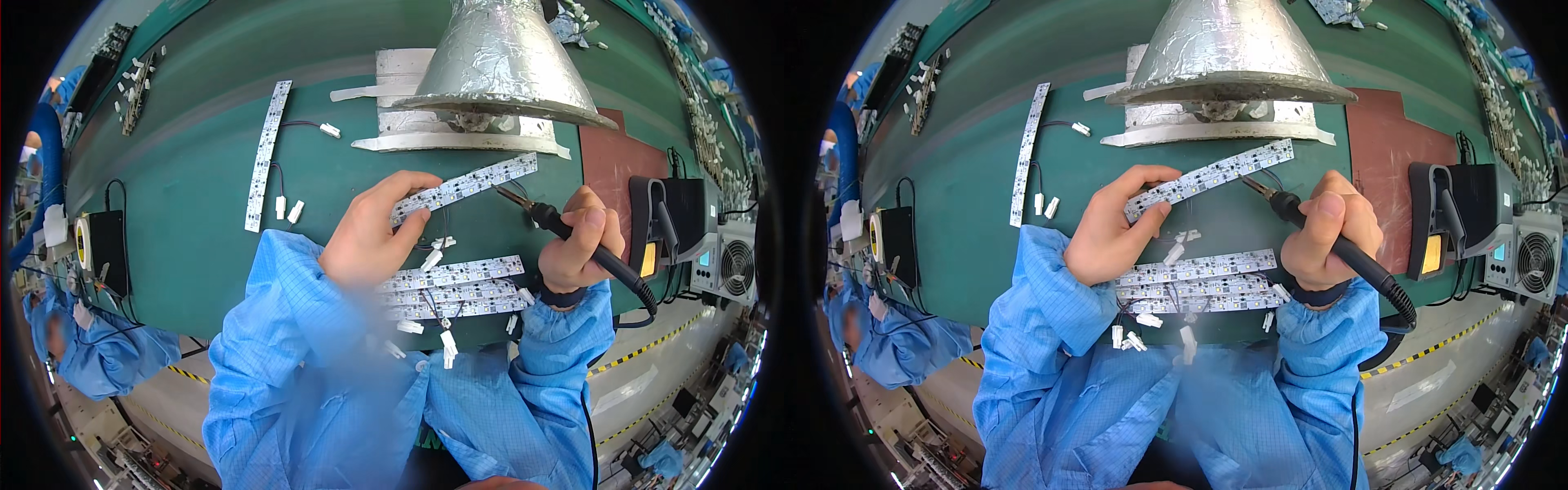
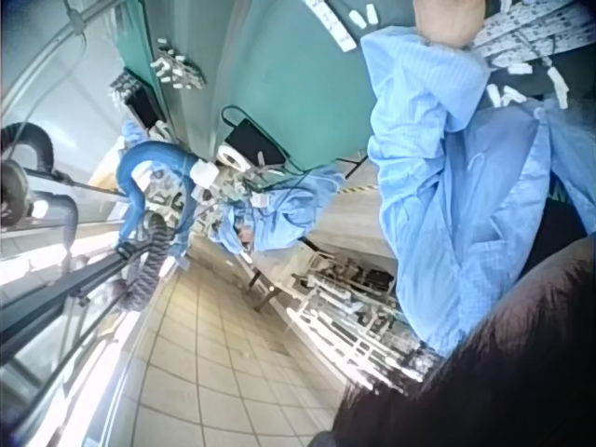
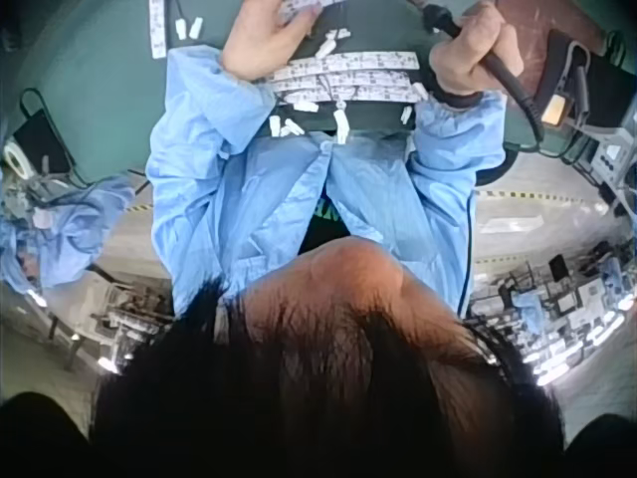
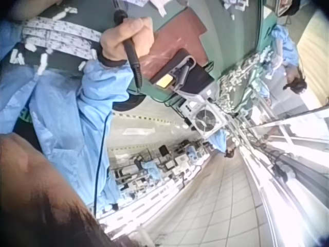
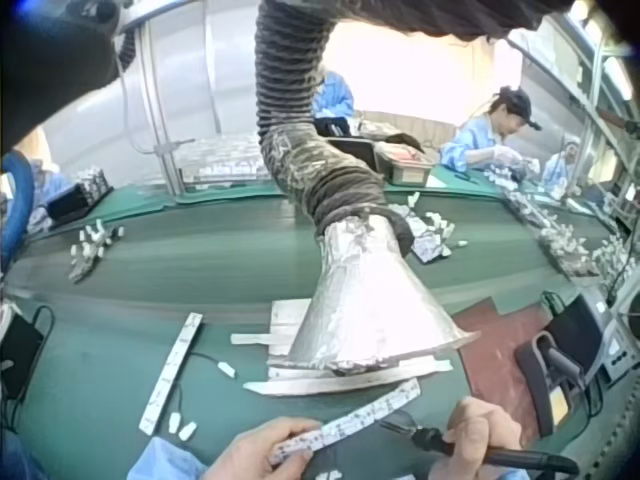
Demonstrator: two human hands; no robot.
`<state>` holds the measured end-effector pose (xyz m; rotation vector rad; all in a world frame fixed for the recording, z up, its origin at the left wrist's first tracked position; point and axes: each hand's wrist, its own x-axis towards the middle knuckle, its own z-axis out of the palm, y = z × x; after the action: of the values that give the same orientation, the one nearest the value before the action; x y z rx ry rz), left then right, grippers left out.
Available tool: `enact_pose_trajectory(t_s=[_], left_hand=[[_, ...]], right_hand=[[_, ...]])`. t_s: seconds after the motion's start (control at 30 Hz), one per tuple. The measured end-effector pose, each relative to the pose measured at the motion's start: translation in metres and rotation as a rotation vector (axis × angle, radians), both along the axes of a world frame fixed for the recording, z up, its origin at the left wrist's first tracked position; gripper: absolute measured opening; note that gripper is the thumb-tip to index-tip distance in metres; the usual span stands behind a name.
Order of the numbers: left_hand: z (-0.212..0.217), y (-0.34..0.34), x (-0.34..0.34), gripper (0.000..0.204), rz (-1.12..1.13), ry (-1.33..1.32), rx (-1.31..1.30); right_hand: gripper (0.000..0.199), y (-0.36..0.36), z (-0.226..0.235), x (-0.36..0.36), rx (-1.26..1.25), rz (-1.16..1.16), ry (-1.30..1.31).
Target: Soldering electronic components onto LED strips at a manual assembly station.
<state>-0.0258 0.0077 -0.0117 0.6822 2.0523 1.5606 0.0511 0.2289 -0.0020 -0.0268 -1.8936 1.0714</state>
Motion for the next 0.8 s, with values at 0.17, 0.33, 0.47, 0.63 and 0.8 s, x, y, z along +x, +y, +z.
enact_pose_trajectory(t_s=[0.17,0.33,0.47,0.63,0.8], left_hand=[[0.0,-0.001,0.0,0.032,0.004,0.009,0.003],[0.002,0.001,0.001,0.032,-0.009,-0.013,-0.015],[0.002,0.001,0.002,0.031,0.02,-0.004,-0.016],[0.004,0.002,0.002,0.029,0.045,-0.006,-0.031],[0.007,0.002,0.001,0.029,0.037,-0.026,-0.052]], right_hand=[[0.036,0.003,0.0,0.003,-0.017,0.035,-0.01],[0.037,0.029,-0.001,-0.002,-0.163,-0.284,0.162],[0.036,0.031,0.004,-0.004,-0.197,-0.336,0.073],[0.034,0.032,0.002,-0.004,-0.166,-0.306,0.043],[0.035,0.034,0.0,-0.005,-0.188,-0.272,0.068]])
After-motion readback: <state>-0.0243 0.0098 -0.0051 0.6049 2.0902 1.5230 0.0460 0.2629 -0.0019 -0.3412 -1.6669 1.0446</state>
